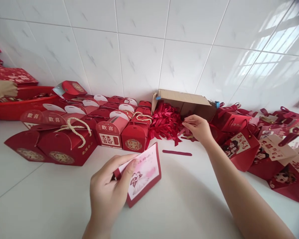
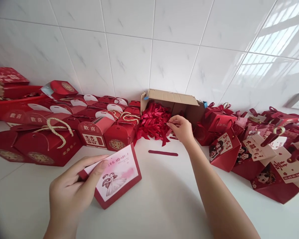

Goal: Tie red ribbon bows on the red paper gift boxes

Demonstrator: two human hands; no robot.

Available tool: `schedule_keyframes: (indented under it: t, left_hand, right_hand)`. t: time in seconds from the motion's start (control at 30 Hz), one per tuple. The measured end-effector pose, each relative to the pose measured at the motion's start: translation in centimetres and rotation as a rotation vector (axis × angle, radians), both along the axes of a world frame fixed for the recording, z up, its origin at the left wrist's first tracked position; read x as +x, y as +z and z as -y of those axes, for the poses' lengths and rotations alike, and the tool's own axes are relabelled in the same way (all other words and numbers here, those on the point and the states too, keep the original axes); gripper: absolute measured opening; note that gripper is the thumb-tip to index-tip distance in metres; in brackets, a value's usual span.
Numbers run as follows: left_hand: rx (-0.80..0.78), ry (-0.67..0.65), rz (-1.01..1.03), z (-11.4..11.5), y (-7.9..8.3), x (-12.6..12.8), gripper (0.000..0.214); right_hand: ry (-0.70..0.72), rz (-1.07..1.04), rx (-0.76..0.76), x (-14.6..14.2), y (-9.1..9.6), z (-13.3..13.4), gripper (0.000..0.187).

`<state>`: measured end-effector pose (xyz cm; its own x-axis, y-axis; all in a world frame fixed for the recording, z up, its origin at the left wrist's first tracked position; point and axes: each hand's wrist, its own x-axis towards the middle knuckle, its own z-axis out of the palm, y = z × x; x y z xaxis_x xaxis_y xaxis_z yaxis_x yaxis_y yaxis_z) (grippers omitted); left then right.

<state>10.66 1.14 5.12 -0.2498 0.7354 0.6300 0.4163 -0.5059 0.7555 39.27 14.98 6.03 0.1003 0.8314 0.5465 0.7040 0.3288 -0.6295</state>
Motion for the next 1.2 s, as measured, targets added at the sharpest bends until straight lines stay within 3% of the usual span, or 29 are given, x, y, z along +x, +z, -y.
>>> schedule_keyframes:
  t: [0.1,0.23,0.37,0.47,0.57,0.67,0.87,1.03,1.13,1.2]
  left_hand:
    - [-0.009,0.036,-0.002,-0.3,-0.1,-0.2,0.007]
    - [0.053,-0.03,-0.058,0.3,0.3,-0.5,0.015]
    - [0.217,-0.038,-0.174,2.7,1.5,-0.9,0.029]
    - [0.259,-0.208,-0.316,4.6,2.4,-1.2,0.029]
    - [0.238,-0.376,-0.428,5.7,3.0,-1.3,0.025]
    - [0.232,-0.458,-0.439,6.0,3.1,-1.3,0.017]
    - [0.157,-0.517,-0.423,6.3,3.1,-1.3,0.013]
    - [0.085,-0.58,-0.353,6.4,3.2,-1.4,0.02]
    - [0.055,-0.507,-0.324,5.8,2.8,-1.6,0.017]
    - [0.088,-0.333,-0.257,4.9,2.4,-1.8,0.011]
  right_hand:
    - [0.359,-0.222,0.111,-1.8,2.8,3.8,0.012]
    - [0.785,-0.252,0.181,-4.2,5.4,9.2,0.008]
    - [1.153,-0.297,0.026,-6.4,6.1,12.5,0.014]
    - [1.309,-0.354,-0.124,-8.1,5.8,13.7,0.011]
    - [1.384,-0.43,-0.219,-9.5,5.5,14.5,0.008]
    - [1.386,-0.529,-0.294,-10.2,5.0,15.1,0.007]
    - [1.422,-0.581,-0.522,-10.6,4.4,15.8,0.003]
    - [1.457,-0.568,-0.676,-11.5,4.3,16.1,0.011]
    - [1.429,-0.657,-0.642,-11.7,4.0,15.9,0.005]
    - [1.382,-0.681,-0.538,-11.3,3.9,15.4,0.003]
